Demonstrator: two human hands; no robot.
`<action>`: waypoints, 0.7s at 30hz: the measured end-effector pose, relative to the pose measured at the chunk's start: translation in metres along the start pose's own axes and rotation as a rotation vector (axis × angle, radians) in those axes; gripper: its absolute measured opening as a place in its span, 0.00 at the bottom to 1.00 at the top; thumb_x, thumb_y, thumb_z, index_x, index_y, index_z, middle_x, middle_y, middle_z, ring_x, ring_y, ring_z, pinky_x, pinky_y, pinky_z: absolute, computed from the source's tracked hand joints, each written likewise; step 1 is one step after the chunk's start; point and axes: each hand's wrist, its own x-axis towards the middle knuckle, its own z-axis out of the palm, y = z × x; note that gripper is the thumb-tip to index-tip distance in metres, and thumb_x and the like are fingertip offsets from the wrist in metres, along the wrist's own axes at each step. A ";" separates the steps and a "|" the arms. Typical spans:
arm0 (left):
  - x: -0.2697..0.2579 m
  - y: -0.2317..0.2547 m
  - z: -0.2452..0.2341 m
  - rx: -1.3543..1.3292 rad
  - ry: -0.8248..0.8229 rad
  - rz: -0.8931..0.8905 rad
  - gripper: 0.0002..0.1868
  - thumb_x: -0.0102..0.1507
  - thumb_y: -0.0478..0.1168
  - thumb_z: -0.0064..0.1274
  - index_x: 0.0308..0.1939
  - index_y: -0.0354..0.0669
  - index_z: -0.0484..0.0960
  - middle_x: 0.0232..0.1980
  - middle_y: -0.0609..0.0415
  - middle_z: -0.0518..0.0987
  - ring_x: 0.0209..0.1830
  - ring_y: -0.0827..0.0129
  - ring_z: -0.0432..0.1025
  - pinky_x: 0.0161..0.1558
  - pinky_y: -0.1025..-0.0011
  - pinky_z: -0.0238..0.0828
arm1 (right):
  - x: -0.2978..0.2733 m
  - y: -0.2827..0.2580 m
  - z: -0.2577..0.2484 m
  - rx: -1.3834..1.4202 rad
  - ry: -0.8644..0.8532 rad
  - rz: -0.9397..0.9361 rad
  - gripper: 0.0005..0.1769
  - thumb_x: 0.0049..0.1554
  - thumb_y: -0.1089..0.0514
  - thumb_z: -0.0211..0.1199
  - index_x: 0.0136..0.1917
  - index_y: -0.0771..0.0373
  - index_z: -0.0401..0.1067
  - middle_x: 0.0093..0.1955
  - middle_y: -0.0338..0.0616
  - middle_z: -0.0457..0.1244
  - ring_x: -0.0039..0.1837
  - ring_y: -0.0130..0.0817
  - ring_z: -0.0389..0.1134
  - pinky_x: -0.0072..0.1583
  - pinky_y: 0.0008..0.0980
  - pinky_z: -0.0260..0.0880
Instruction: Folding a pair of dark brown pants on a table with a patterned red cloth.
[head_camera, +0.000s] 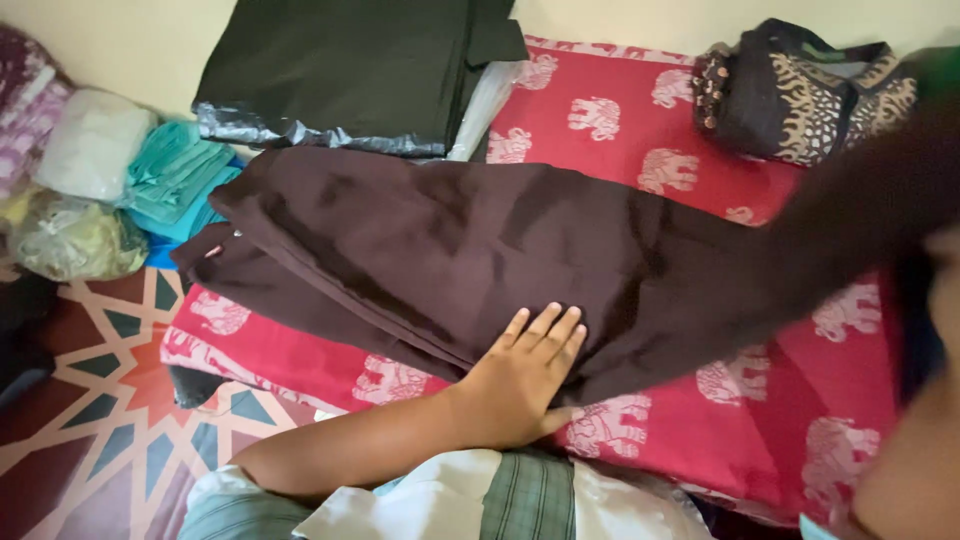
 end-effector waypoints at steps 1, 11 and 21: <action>-0.001 0.001 0.001 -0.047 0.131 0.073 0.46 0.59 0.54 0.54 0.72 0.22 0.62 0.78 0.28 0.58 0.79 0.38 0.52 0.75 0.44 0.46 | 0.031 -0.085 0.006 0.030 0.012 -0.030 0.32 0.65 0.85 0.39 0.81 0.90 0.55 0.75 0.85 0.55 0.72 0.76 0.56 0.72 0.57 0.52; -0.011 -0.008 0.033 0.097 0.008 0.092 0.29 0.65 0.60 0.46 0.42 0.35 0.86 0.50 0.33 0.80 0.45 0.42 0.66 0.58 0.44 0.57 | 0.194 -0.499 0.163 0.664 -0.557 -0.736 0.41 0.56 0.74 0.57 0.80 0.65 0.48 0.82 0.55 0.48 0.84 0.50 0.51 0.83 0.41 0.46; -0.009 -0.006 0.014 -0.219 0.106 0.151 0.16 0.60 0.45 0.53 0.44 0.37 0.80 0.48 0.37 0.79 0.38 0.39 0.70 0.39 0.50 0.65 | 0.189 -0.342 0.165 0.105 -0.664 -0.319 0.27 0.58 0.53 0.63 0.69 0.63 0.67 0.70 0.49 0.61 0.67 0.48 0.64 0.65 0.43 0.65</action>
